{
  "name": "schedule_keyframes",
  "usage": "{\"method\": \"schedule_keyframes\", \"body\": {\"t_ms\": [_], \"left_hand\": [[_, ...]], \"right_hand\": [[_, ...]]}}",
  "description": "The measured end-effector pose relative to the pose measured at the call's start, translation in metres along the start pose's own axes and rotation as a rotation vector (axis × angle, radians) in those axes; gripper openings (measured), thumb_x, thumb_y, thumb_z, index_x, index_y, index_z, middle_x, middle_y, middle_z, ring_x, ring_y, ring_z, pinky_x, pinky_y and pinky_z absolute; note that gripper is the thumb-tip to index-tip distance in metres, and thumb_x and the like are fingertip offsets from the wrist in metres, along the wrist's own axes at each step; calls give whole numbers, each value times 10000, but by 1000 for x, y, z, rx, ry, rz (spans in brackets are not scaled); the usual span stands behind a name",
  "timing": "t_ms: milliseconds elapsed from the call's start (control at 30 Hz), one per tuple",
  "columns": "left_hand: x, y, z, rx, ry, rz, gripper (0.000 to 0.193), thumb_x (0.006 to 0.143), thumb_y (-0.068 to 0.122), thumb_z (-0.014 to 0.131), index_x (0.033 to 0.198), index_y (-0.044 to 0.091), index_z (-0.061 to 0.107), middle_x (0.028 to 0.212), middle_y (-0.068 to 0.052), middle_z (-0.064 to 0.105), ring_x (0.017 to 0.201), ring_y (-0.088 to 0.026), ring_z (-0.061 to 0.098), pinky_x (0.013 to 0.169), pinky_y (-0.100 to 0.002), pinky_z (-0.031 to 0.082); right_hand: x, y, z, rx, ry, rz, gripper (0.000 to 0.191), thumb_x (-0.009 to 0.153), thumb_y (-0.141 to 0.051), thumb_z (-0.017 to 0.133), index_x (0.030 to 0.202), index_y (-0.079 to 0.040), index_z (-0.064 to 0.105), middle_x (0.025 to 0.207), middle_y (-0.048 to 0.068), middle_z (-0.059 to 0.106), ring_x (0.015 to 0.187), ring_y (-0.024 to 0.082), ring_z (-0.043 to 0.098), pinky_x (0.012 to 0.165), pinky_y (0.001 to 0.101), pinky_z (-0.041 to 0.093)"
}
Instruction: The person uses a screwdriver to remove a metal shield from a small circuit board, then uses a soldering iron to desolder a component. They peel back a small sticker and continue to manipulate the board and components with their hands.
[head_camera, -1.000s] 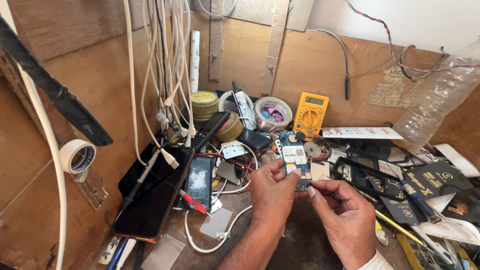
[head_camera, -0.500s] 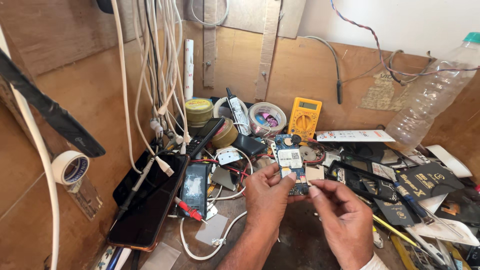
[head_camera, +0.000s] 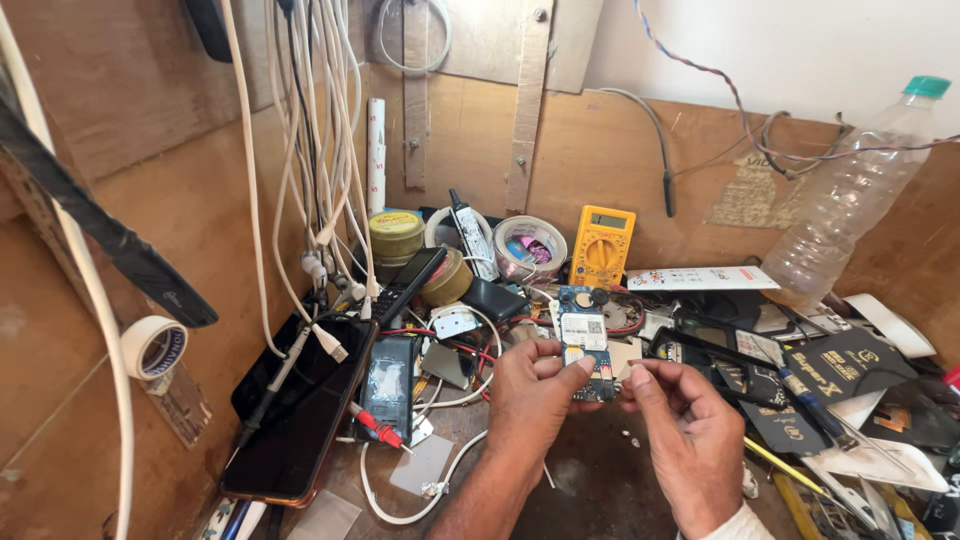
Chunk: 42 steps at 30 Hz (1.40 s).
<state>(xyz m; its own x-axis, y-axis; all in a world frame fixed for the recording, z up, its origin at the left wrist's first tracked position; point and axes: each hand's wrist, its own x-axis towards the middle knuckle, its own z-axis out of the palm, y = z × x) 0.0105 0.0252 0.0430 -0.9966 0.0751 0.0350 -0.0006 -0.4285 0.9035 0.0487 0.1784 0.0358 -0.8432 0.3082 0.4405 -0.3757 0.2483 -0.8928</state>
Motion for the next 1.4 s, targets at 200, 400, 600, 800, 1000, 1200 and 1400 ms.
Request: {"method": "schedule_keyframes", "body": {"t_ms": [200, 400, 600, 800, 1000, 1200, 1400], "left_hand": [[-1, 9, -7, -108, -140, -29, 391, 851, 88, 734, 1175, -85, 599, 957, -142, 762, 771, -171, 742, 625, -320, 640], [-16, 15, -13, -102, -230, -121, 369, 844, 118, 781, 1142, -63, 663, 978, -106, 754, 802, -142, 710, 629, -307, 627], [-32, 21, -21, 11, -259, -131, 406, 875, 186, 780, 1185, -70, 724, 955, -86, 757, 785, -132, 705, 637, -287, 618], [-39, 30, -30, 74, -159, -47, 406, 911, 267, 722, 1176, -42, 732, 946, -71, 760, 780, -115, 704, 672, -247, 608], [-41, 28, -31, 239, -115, -5, 372, 926, 273, 706, 1148, -20, 756, 949, -71, 772, 775, -103, 696, 650, -234, 587], [-11, 19, -29, 254, -133, -121, 298, 821, 106, 799, 1052, -76, 756, 881, -108, 772, 712, -162, 716, 565, -317, 589], [15, 13, -41, 432, 67, -152, 269, 784, 70, 814, 1000, -69, 733, 860, -128, 764, 684, -199, 739, 535, -333, 619]], "right_hand": [[7, -5, 0, 73, -19, 107, 259, 975, -187, 645, 1057, 50, 710, 888, 111, 759, 775, 152, 704, 743, 295, 567], [20, -23, -10, 319, -191, 430, 323, 974, -303, 609, 1043, 3, 687, 923, 89, 738, 806, 161, 680, 731, 339, 541], [21, -24, -15, 381, -189, 580, 218, 918, -201, 705, 1001, -5, 656, 898, 92, 709, 777, 184, 650, 731, 370, 546], [23, -14, -20, 426, -133, 571, 196, 911, -185, 708, 1022, -27, 670, 892, 72, 710, 776, 167, 638, 717, 359, 530], [29, -13, -13, 431, -187, 593, 212, 898, -177, 724, 1025, -18, 665, 889, 81, 711, 763, 175, 649, 715, 357, 545], [31, -31, -3, 379, -276, 578, 244, 892, -196, 729, 1034, -7, 667, 903, 96, 717, 774, 188, 659, 725, 363, 556], [25, -73, -51, 293, -90, 389, 277, 924, -232, 693, 1092, -12, 673, 982, 104, 714, 869, 186, 645, 778, 364, 546]]}}
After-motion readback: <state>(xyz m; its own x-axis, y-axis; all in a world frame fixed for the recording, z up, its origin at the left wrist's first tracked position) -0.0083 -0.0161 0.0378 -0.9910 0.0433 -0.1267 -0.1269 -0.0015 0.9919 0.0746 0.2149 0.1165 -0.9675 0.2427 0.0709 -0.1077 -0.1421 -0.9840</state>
